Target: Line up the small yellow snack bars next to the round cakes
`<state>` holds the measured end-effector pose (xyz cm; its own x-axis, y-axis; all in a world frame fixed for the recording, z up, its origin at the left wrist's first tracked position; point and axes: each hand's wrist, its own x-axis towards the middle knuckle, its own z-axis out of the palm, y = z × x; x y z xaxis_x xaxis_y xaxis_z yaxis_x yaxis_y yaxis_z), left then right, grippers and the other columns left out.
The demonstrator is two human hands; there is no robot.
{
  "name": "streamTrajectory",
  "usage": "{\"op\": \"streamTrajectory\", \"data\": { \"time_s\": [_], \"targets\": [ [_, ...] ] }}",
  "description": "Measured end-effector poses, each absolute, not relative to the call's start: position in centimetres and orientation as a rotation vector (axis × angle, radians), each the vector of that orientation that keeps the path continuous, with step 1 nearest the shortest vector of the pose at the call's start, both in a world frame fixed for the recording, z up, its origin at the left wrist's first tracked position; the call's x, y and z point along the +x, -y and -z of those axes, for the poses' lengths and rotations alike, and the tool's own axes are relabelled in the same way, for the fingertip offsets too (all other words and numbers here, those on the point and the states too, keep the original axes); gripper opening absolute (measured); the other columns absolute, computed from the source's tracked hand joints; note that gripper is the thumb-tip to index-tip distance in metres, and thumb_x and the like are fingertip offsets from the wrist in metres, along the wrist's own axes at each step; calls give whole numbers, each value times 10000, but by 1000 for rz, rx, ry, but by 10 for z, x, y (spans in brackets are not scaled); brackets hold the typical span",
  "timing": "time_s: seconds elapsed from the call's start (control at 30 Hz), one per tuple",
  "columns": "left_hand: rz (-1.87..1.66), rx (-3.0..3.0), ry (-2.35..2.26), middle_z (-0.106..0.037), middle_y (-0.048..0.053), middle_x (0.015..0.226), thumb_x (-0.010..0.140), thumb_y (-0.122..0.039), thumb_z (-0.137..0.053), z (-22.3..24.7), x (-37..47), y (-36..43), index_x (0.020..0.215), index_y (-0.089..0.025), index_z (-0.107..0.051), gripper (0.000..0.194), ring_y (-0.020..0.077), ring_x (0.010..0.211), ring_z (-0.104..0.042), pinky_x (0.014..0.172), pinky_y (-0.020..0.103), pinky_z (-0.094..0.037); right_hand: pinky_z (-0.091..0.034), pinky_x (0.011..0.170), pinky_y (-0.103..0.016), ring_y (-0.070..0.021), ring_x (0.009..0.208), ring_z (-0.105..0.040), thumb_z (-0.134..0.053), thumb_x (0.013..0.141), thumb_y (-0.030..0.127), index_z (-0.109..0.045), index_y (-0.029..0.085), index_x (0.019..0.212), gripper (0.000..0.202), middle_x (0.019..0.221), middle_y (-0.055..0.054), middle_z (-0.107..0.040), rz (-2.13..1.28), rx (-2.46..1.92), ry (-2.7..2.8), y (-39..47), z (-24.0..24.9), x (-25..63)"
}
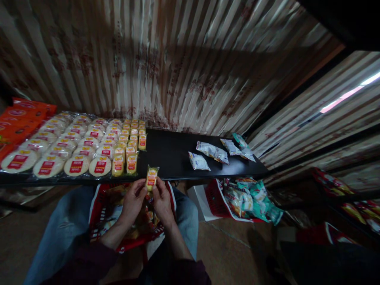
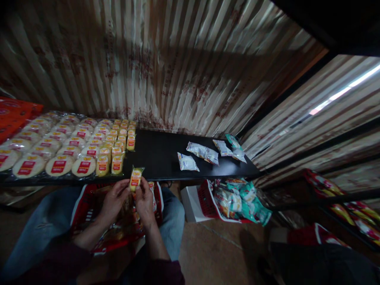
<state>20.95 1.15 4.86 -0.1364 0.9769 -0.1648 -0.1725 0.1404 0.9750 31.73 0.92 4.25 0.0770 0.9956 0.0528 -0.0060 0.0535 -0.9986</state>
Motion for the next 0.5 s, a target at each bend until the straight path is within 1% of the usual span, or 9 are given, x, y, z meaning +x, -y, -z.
{"op": "streamTrajectory", "data": {
  "time_s": [0.3, 0.4, 0.5],
  "targets": [
    [-1271, 949, -1272, -672, 80, 1024, 712, -255, -585, -50, 214, -20, 976, -180, -613, 276, 211, 961, -618, 896, 340, -453, -423, 983, -343, -205, 1101, -570, -508, 854, 316, -548, 233, 1232, 389, 1179, -37, -629, -1101, -1256, 1191, -21, -42, 322],
    [-1288, 1025, -1348, -665, 80, 1019, 713, -229, -577, -51, 214, -24, 970, -186, -637, 267, 213, 948, -617, 897, 346, -450, -422, 981, -329, -198, 1103, -567, -509, 855, 314, -546, 232, 1234, 389, 1195, -36, -624, -1065, -1279, 1197, -28, -43, 326],
    [-1292, 1124, -1415, -655, 86, 1053, 716, -188, -560, -54, 214, -29, 1006, -194, -644, 303, 225, 975, -609, 914, 369, -445, -435, 958, -311, -194, 1079, -579, -507, 853, 308, -561, 219, 1210, 372, 1176, -39, -634, -1041, -1271, 1215, -39, -46, 328]
  ]
}}
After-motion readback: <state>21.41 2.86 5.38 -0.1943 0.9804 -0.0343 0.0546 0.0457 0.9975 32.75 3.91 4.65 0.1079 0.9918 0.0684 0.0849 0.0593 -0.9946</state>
